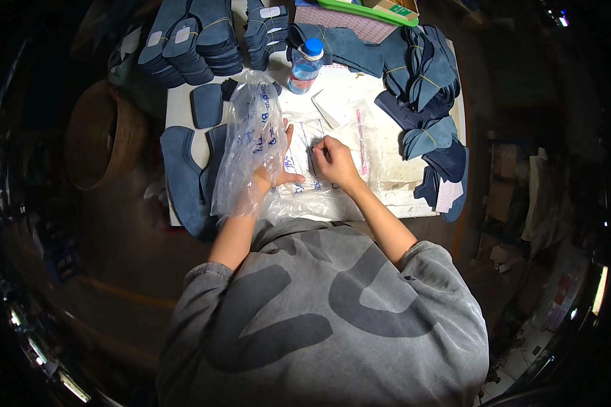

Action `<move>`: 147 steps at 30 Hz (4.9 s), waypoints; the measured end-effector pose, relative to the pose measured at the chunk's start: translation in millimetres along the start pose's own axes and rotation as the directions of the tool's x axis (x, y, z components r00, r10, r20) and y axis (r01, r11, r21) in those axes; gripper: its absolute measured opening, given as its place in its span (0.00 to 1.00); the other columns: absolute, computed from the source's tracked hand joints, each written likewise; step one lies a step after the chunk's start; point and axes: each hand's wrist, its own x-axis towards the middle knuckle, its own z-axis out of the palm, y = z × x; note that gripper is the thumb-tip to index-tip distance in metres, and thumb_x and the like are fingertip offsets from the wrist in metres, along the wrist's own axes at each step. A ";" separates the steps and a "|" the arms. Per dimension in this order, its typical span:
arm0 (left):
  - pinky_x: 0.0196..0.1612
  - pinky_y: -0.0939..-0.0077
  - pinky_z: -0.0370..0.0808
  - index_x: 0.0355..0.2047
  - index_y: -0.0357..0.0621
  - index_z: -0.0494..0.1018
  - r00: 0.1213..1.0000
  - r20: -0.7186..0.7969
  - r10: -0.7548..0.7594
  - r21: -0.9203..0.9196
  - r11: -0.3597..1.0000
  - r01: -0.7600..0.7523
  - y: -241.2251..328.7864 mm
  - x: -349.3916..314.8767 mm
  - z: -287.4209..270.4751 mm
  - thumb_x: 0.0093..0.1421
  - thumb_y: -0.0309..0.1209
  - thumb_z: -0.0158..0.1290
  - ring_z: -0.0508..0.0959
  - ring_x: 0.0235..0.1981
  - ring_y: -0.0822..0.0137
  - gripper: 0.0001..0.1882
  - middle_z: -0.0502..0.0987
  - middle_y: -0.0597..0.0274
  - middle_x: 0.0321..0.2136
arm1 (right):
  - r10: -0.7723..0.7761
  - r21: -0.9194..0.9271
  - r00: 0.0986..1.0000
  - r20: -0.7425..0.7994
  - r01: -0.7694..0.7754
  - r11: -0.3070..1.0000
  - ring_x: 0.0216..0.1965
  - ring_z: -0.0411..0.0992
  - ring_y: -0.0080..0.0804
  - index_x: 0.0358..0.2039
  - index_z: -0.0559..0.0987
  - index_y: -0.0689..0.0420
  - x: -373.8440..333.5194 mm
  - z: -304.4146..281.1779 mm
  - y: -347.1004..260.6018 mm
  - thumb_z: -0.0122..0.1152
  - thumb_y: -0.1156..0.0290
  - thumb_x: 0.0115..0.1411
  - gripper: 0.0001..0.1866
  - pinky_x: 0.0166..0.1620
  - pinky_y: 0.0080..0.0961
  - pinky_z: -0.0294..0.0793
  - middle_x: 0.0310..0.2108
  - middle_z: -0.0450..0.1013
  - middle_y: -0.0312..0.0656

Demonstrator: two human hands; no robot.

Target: The person places a clear plastic bag on a table, writes on it with a pink marker, then switches to a blue marker to continue labeling. The person handles the bag and markers while stacks of folded denim garments are visible on the table.

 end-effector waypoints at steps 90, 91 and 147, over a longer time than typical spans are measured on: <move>0.81 0.47 0.44 0.82 0.42 0.40 0.994 0.056 -0.092 -0.027 0.995 0.094 14.2 -33.4 -2.3 0.48 0.55 0.77 0.39 0.82 0.39 0.74 0.36 0.44 0.82 | 0.387 0.553 0.906 0.170 -0.413 0.724 0.29 0.72 0.21 0.43 0.84 0.60 4.7 -1.0 -3.0 0.62 0.65 0.73 0.11 0.36 0.22 0.73 0.32 0.83 0.37; 0.81 0.47 0.44 0.82 0.42 0.40 0.994 0.058 -0.089 -0.050 0.995 0.092 13.9 -33.5 -3.1 0.47 0.55 0.77 0.40 0.82 0.39 0.74 0.36 0.44 0.82 | 0.357 0.436 0.931 0.079 -0.355 0.827 0.30 0.73 0.23 0.43 0.84 0.60 7.1 5.7 -6.2 0.64 0.66 0.72 0.10 0.37 0.24 0.74 0.31 0.83 0.39; 0.78 0.52 0.51 0.81 0.39 0.39 0.999 0.035 0.034 -0.088 0.996 -0.031 -16.8 -46.2 3.1 0.55 0.59 0.70 0.54 0.78 0.39 0.69 0.53 0.38 0.78 | 0.123 0.201 0.985 0.125 -0.146 0.969 0.29 0.65 0.17 0.39 0.80 0.58 -46.2 14.4 14.2 0.66 0.72 0.71 0.04 0.34 0.21 0.68 0.28 0.74 0.32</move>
